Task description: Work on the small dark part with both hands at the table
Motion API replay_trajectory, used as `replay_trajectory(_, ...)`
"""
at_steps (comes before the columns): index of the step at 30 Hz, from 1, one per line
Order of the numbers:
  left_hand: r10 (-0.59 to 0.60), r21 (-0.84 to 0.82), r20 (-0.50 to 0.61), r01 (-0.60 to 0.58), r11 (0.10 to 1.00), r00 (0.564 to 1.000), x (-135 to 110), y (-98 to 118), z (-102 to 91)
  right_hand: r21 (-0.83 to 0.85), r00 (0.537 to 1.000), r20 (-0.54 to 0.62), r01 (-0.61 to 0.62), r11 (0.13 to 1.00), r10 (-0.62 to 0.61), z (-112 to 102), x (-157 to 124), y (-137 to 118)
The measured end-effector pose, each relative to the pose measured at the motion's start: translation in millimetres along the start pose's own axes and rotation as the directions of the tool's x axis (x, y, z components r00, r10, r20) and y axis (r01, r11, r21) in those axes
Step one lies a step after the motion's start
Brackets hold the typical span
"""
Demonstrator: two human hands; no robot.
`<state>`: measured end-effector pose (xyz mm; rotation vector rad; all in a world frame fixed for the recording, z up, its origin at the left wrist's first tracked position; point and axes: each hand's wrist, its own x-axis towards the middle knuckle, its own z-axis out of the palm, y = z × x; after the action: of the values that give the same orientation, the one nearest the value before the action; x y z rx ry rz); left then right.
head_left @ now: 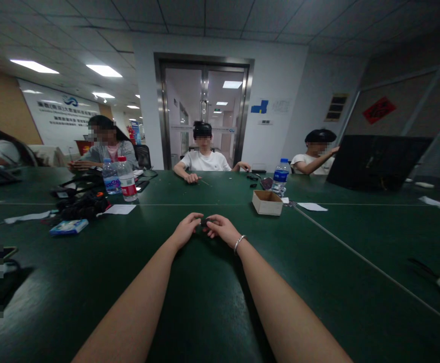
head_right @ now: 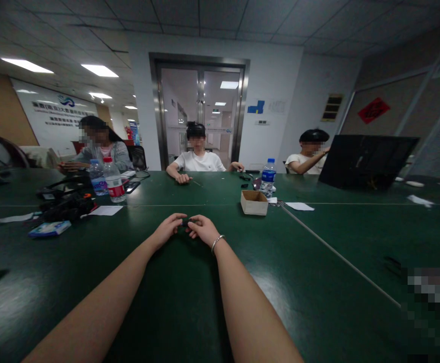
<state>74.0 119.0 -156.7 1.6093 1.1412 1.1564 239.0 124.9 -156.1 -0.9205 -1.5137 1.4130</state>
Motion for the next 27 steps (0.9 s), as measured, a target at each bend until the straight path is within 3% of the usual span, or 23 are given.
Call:
replay_trajectory(11, 0.022, 0.027, 0.053, -0.024, 0.999, 0.998, 1.2, -5.5, -1.0, -0.003, 1.000, 0.014, -0.011, 1.000, 0.011, -0.5, 0.1, -1.2)
replay_trajectory(27, 0.063, 0.040, 0.016, -0.064, 0.997, 0.998, 0.0, -4.9, 0.7, 0.017, 1.000, 0.007, -0.008, 1.000, 0.008, -2.4, 2.4, 3.0)
